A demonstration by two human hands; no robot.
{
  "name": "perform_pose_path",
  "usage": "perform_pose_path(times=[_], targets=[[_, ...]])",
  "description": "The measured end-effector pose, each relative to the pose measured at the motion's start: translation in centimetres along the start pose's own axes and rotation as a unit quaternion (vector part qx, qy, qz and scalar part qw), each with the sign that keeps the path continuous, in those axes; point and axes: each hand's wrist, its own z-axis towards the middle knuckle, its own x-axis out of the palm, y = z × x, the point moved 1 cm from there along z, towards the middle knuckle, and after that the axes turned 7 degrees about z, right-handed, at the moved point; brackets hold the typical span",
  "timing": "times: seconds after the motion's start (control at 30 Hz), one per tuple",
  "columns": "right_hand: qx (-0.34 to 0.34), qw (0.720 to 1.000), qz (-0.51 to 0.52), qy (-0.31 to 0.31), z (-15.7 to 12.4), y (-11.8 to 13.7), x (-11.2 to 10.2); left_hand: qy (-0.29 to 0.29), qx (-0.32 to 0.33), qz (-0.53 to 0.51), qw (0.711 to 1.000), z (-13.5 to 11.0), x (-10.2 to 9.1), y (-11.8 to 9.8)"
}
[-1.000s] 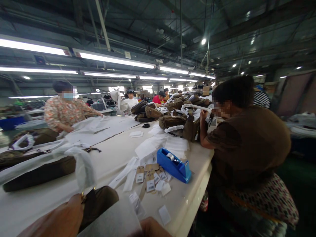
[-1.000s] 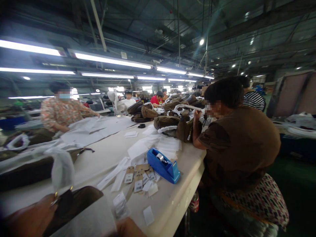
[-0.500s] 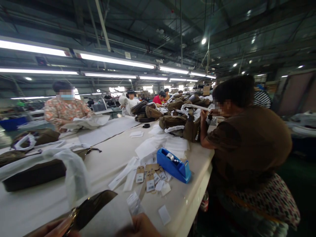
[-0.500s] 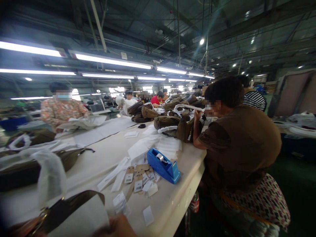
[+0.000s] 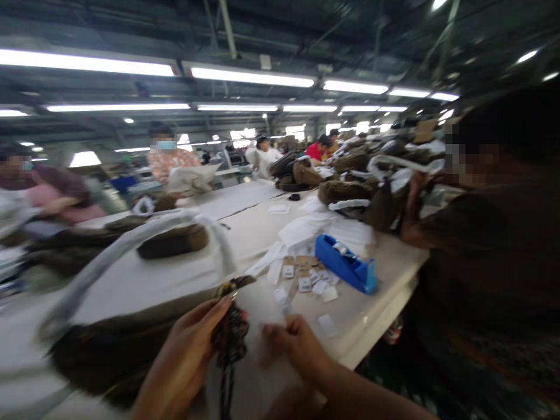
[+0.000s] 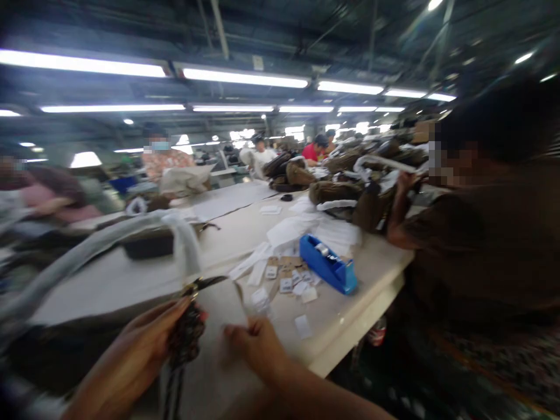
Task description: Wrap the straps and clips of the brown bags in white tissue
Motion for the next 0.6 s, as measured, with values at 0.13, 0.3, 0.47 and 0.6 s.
perform_pose_path(times=[0.13,0.3,0.47,0.6], targets=[[0.031,0.999,-0.007,-0.023,-0.8,1.8,1.4,0.018,0.122,0.167,0.978,-0.2,-0.3,-0.2],[0.053,0.998,0.015,-0.004,-0.5,1.9,2.9,-0.082,0.238,0.329,0.910,0.0,-0.8,-0.5],[0.010,0.998,0.054,0.043,0.5,1.7,3.2,-0.061,0.242,0.324,0.913,0.0,-1.1,-0.3],[0.024,0.998,0.051,0.033,0.9,2.5,3.5,-0.070,0.255,0.358,0.895,0.1,-1.3,-0.2]])
